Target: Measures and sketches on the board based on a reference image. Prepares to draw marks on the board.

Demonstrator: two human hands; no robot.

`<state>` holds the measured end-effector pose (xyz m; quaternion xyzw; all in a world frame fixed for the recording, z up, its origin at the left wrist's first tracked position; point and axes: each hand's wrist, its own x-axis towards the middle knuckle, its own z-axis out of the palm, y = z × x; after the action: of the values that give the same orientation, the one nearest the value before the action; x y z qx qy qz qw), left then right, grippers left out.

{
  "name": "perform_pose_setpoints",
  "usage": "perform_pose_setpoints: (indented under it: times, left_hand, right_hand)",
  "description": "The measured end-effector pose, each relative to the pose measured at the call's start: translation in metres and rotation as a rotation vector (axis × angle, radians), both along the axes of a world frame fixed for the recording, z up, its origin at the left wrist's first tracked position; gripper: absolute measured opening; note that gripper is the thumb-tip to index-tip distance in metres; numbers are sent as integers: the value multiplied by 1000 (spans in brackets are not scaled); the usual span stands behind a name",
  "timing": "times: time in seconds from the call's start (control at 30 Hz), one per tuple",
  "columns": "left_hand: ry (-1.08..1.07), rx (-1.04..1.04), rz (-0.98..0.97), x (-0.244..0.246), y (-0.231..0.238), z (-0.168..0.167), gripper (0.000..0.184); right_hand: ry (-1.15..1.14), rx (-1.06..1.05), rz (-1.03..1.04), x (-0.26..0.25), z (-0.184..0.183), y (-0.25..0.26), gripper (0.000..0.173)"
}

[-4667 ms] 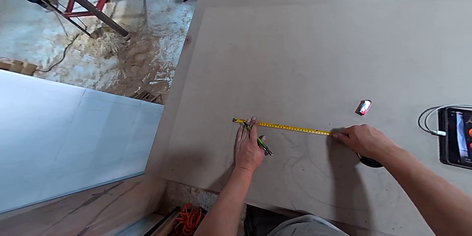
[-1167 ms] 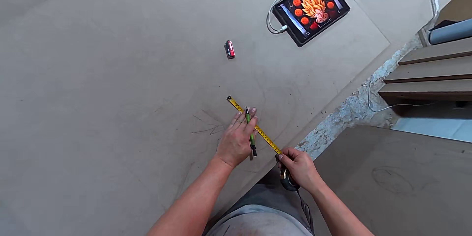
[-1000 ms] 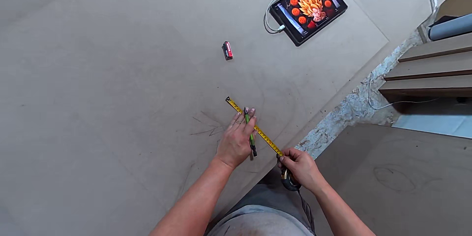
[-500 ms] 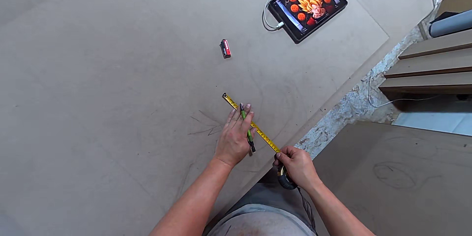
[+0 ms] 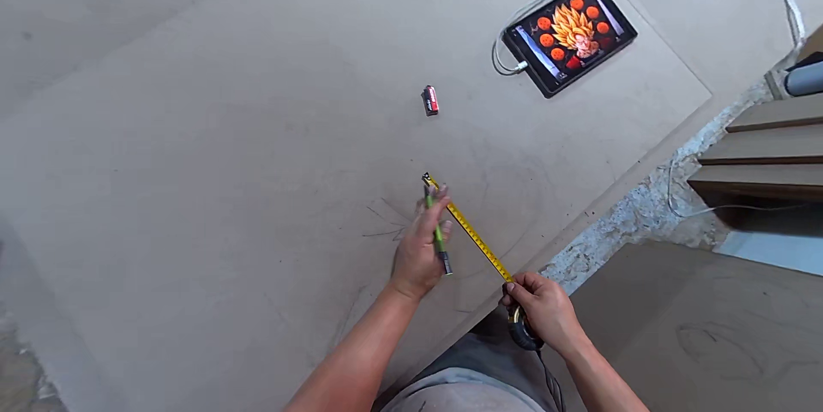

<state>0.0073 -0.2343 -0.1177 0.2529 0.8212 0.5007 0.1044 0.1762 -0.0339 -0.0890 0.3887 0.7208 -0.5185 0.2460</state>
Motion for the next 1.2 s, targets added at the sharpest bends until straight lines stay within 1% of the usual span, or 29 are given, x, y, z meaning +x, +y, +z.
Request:
perform_pose_setpoints:
  times: [0.07,0.13,0.17,0.23,0.27,0.33,0.43,0.5,0.7,1.0,1.1,1.2]
  left_hand:
    - [-173,114,180,-11,-15,21,49]
    - [-257,203,356,-26,-26,29,49]
    - [-264,232,408,-35,-29,28,45]
    - [-288,282,457,-54,-31,22,30]
    - [-331,304,468,-63,-29,20,22]
    - [-404,308,489,-76,-22,17,16]
    - [-396,262,478,-86,-10,5,11]
    - [-367,185,467,-87,-7,0,9]
    - [-310,47,451,-87,-7,-4,8]
    - [-267,10,467,-84,-4,-5,7]
    - [-266,2,460,-84,-5,-5,7]
    - [-262,17,460,-83,-5,-8,8]
  right_hand:
    - [17,3,-4,0,-1,0,19]
    - [20,-13,-21,2,-2,0,18]
    - [20,-21,-28,2,-3,1,18]
    - [27,-38,-38,2,-5,2,18]
    - [30,-42,-37,2,-5,2,18]
    - [33,-43,-34,2,-4,2,18]
    - [40,-40,-29,1,-3,2,18]
    - [50,-36,-26,1,-3,2,19]
    - [46,-35,-13,2,-6,3,19]
    - [70,-79,-31,5,-9,5,18]
    - [151,-145,-88,16,-10,9,18]
    - [222,-165,-179,34,-2,15,20]
